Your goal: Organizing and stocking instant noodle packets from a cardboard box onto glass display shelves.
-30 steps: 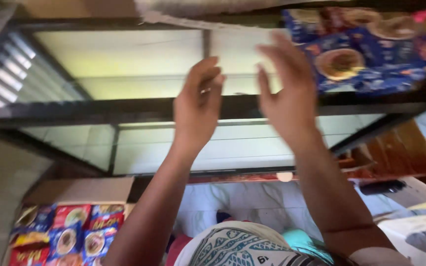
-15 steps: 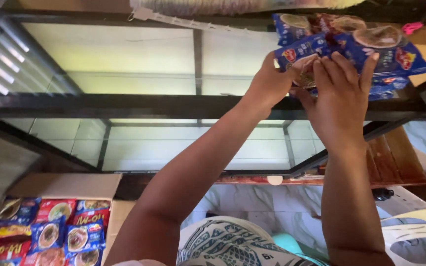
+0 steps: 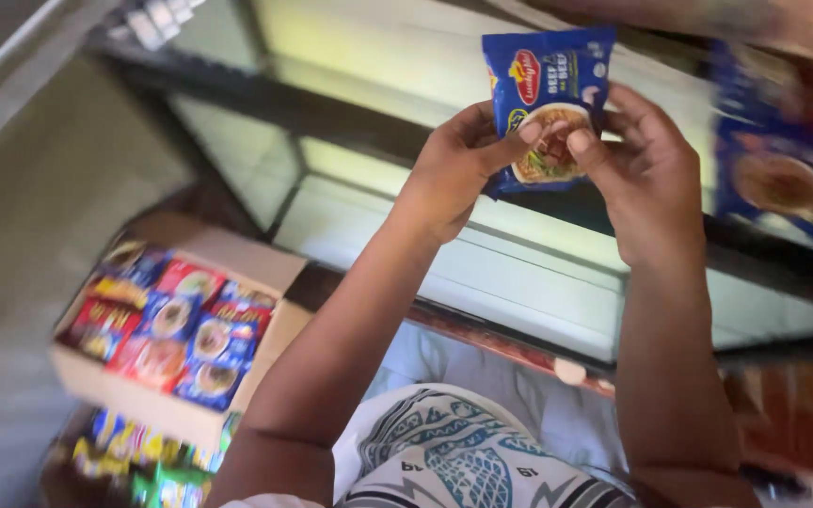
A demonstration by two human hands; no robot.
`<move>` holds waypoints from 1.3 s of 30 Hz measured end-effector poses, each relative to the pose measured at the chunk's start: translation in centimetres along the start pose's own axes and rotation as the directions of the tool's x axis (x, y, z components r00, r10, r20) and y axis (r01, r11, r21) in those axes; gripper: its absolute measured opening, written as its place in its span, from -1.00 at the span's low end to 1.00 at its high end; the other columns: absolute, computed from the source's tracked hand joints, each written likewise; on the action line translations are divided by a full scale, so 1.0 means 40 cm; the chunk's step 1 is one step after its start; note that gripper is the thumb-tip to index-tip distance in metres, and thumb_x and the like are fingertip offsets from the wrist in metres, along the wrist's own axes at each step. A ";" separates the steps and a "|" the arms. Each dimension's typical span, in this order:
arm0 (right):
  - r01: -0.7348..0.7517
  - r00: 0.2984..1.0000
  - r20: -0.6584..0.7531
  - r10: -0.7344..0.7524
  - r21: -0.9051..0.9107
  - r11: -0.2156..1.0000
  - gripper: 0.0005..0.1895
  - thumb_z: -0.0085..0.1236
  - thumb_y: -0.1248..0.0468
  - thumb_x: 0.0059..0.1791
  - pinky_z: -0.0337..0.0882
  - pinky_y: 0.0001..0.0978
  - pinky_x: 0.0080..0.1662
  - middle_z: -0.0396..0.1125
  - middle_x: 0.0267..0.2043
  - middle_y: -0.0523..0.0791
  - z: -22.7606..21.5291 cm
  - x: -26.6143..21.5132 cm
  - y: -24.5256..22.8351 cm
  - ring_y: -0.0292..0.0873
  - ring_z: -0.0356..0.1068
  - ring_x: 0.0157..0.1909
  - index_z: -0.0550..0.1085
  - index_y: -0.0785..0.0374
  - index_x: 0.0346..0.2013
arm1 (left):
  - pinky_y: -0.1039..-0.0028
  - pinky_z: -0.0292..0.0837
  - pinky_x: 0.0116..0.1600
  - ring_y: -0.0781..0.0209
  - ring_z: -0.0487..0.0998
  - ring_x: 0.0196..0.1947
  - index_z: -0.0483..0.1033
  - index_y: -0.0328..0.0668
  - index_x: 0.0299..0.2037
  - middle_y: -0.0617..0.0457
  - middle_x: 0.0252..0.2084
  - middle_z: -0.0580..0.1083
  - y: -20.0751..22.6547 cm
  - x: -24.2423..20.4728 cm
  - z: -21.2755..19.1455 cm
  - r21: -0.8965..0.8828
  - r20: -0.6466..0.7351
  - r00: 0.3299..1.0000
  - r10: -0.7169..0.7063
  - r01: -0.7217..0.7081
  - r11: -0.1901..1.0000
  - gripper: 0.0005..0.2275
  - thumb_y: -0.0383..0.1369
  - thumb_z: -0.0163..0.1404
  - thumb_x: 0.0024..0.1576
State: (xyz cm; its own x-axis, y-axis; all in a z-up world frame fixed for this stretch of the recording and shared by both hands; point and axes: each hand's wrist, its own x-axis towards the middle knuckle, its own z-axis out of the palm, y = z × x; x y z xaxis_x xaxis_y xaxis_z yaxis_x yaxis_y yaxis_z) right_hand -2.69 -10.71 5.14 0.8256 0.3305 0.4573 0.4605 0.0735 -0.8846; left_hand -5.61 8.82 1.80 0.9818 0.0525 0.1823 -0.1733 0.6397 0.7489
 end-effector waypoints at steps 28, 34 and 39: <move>-0.920 0.258 0.785 0.564 0.022 0.391 -0.74 0.32 0.33 -0.05 0.58 -0.16 -0.04 0.50 -0.15 -0.08 1.434 -0.195 0.545 -0.13 0.54 -0.17 0.51 0.27 -0.09 | 0.39 0.55 -0.11 0.24 0.59 -0.15 0.32 -0.28 0.27 -0.02 -0.08 0.57 0.191 -0.829 -0.970 0.280 -0.899 0.401 0.176 0.219 0.935 -0.41 -0.37 0.25 0.01; -0.809 0.083 0.736 0.672 -0.344 0.477 -0.56 0.35 0.35 -0.11 0.54 -0.27 -0.05 0.51 -0.07 -0.08 1.626 -0.303 0.693 -0.20 0.52 -0.08 0.46 0.26 0.05 | 0.38 0.59 -0.17 0.17 0.63 -0.22 0.28 -0.27 0.25 -0.11 -0.18 0.60 0.184 -0.881 -1.196 0.091 -0.992 0.092 0.082 0.098 0.991 -0.41 -0.40 0.25 0.00; -0.702 0.275 0.754 0.596 -0.266 0.660 -0.51 0.33 0.32 -0.07 0.51 -0.36 0.00 0.51 0.01 -0.03 1.779 -0.347 0.855 -0.19 0.51 -0.01 0.44 0.36 0.13 | 0.18 0.44 0.16 -0.21 0.54 0.08 0.36 -0.40 0.22 -0.33 0.07 0.50 0.164 -0.906 -1.360 0.399 -0.843 0.014 0.537 0.686 0.608 -0.41 -0.38 0.33 0.00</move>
State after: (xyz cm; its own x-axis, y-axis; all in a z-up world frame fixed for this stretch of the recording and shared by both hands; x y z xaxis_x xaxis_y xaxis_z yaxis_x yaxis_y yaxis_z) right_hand -21.61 54.17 -37.97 0.2556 0.8446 -0.4704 -0.1890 -0.4335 -0.8811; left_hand -38.13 52.81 -34.56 -0.0139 0.9911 -0.1322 0.5372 0.1189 0.8351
